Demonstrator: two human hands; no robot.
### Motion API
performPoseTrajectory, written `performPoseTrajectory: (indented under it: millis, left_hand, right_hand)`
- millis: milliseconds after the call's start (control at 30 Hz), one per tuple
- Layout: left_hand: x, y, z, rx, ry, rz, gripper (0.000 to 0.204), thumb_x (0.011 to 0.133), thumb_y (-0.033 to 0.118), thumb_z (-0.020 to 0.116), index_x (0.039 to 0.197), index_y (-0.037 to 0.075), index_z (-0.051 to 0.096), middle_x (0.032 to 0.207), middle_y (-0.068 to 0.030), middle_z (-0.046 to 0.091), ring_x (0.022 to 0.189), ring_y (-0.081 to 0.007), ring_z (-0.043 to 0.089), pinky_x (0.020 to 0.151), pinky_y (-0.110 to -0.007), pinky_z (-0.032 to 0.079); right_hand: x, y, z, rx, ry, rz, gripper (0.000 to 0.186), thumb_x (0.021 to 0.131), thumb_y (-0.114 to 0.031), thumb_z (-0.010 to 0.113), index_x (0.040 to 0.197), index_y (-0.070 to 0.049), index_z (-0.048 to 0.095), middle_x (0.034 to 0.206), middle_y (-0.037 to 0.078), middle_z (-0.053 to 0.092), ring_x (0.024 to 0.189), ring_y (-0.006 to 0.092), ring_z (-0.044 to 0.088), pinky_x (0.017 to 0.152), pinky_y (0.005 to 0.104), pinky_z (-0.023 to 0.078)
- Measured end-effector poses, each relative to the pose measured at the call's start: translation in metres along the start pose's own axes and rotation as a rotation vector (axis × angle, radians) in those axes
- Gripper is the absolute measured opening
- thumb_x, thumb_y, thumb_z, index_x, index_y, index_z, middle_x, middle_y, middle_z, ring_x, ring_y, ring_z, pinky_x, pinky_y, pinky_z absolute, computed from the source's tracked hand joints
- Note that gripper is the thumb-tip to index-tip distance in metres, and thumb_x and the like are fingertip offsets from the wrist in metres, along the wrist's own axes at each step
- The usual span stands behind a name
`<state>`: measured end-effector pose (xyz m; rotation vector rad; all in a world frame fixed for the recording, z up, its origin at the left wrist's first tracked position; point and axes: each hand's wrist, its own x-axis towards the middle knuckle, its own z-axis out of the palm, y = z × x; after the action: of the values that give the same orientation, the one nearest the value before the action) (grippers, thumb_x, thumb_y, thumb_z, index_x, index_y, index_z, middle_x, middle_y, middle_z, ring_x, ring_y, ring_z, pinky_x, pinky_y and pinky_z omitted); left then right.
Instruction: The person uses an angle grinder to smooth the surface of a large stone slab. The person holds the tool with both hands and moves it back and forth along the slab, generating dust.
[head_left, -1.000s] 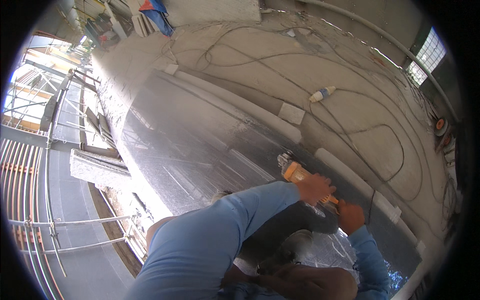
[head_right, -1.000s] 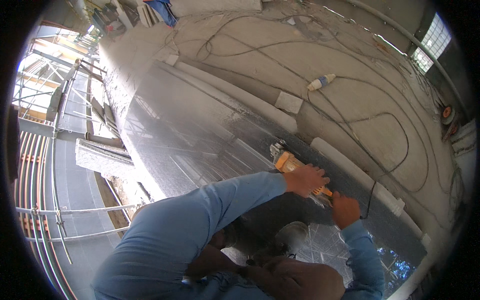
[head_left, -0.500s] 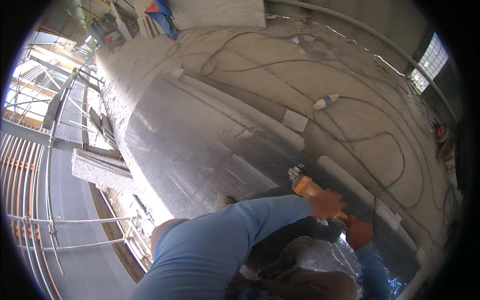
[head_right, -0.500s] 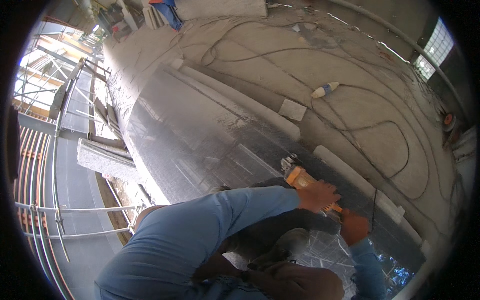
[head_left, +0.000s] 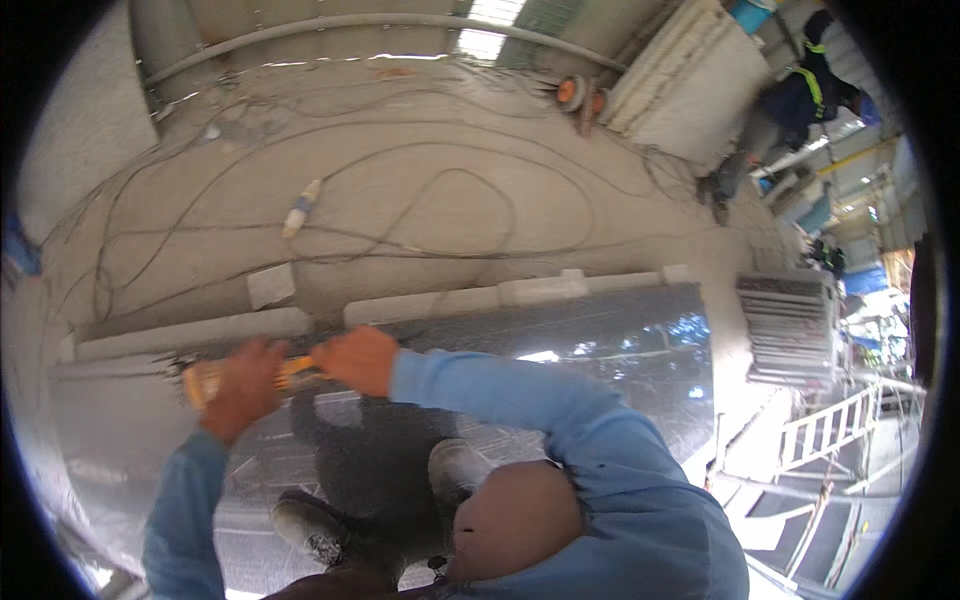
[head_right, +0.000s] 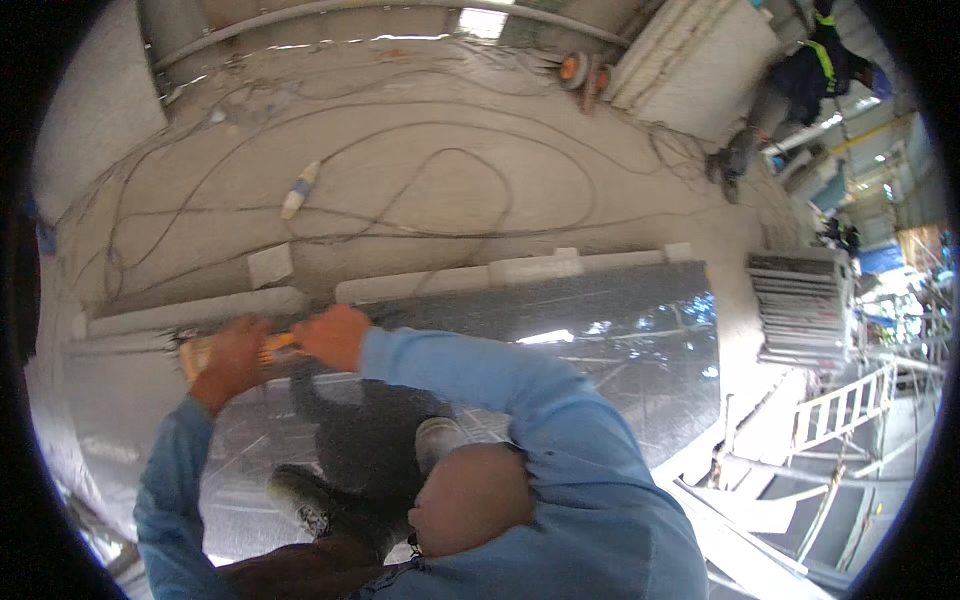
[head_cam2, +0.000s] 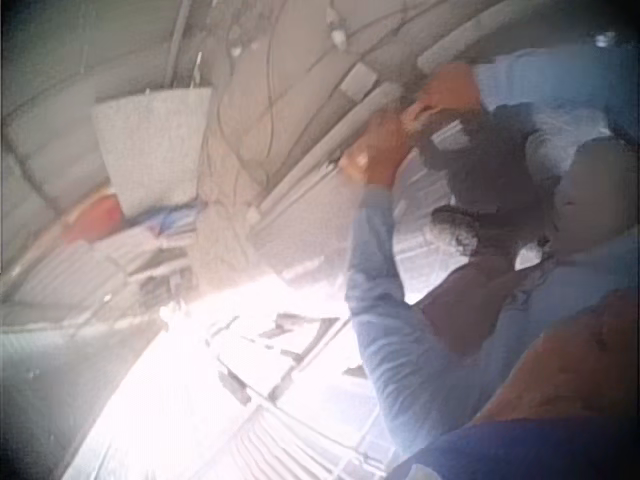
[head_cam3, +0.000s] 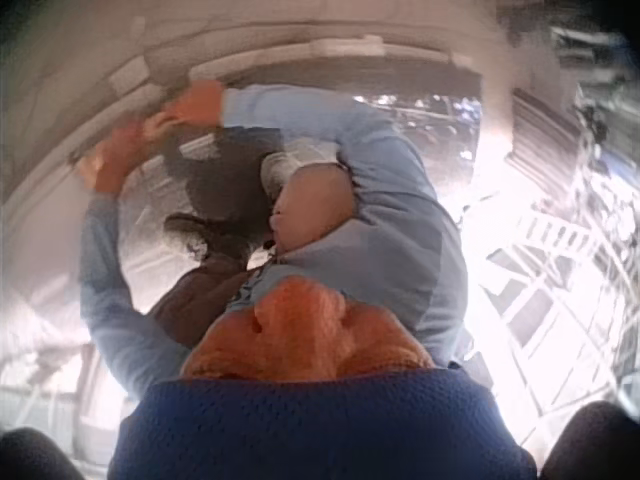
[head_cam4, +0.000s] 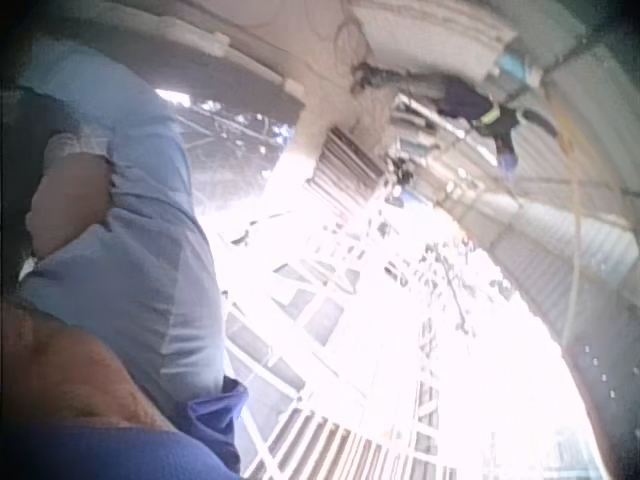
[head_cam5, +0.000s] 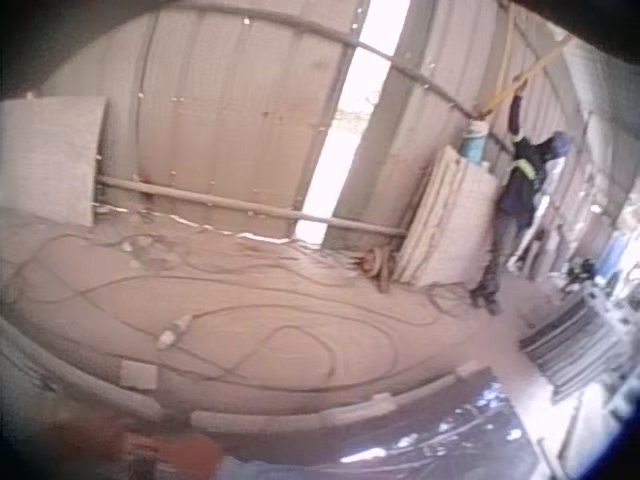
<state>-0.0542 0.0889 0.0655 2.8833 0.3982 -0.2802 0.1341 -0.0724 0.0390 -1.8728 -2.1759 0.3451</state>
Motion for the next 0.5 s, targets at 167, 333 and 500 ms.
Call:
performPoseTrajectory:
  millis: [167, 333, 500]
  left_hand:
    - [-0.028, -0.051, -0.027, -0.001, 0.107, -0.105, 0.07, 0.06, 0.008, 0.084, 0.124, 0.006, 0.057, 0.109, -0.0169, 0.058, 0.105, -0.0378, 0.06, 0.089, -0.048, 0.051]
    - [-0.03, -0.105, -0.008, -0.105, 0.336, -0.131, 0.073, 0.059, 0.005, 0.083, 0.125, 0.007, 0.054, 0.107, -0.0163, 0.057, 0.102, -0.0383, 0.06, 0.087, -0.048, 0.051]
    - [0.007, -0.105, -0.017, -0.331, 0.476, -0.115, 0.068, 0.063, 0.009, 0.081, 0.126, 0.009, 0.053, 0.109, -0.0153, 0.059, 0.103, -0.0377, 0.061, 0.086, -0.048, 0.052]
  right_hand:
    - [0.077, -0.022, -0.029, -0.058, -0.054, -0.115, 0.02, 0.088, -0.019, 0.062, 0.101, -0.003, 0.063, 0.08, 0.013, 0.071, 0.076, 0.0318, 0.073, 0.065, 0.0457, 0.055]
    - [0.146, -0.03, -0.063, -0.271, -0.161, -0.241, 0.026, 0.082, -0.014, 0.067, 0.106, -0.003, 0.063, 0.081, 0.013, 0.072, 0.079, 0.0319, 0.073, 0.064, 0.0428, 0.056]
    - [0.179, -0.03, -0.128, -0.515, -0.433, -0.18, 0.021, 0.082, -0.013, 0.067, 0.102, -0.006, 0.066, 0.083, 0.012, 0.073, 0.08, 0.0317, 0.073, 0.066, 0.0441, 0.056]
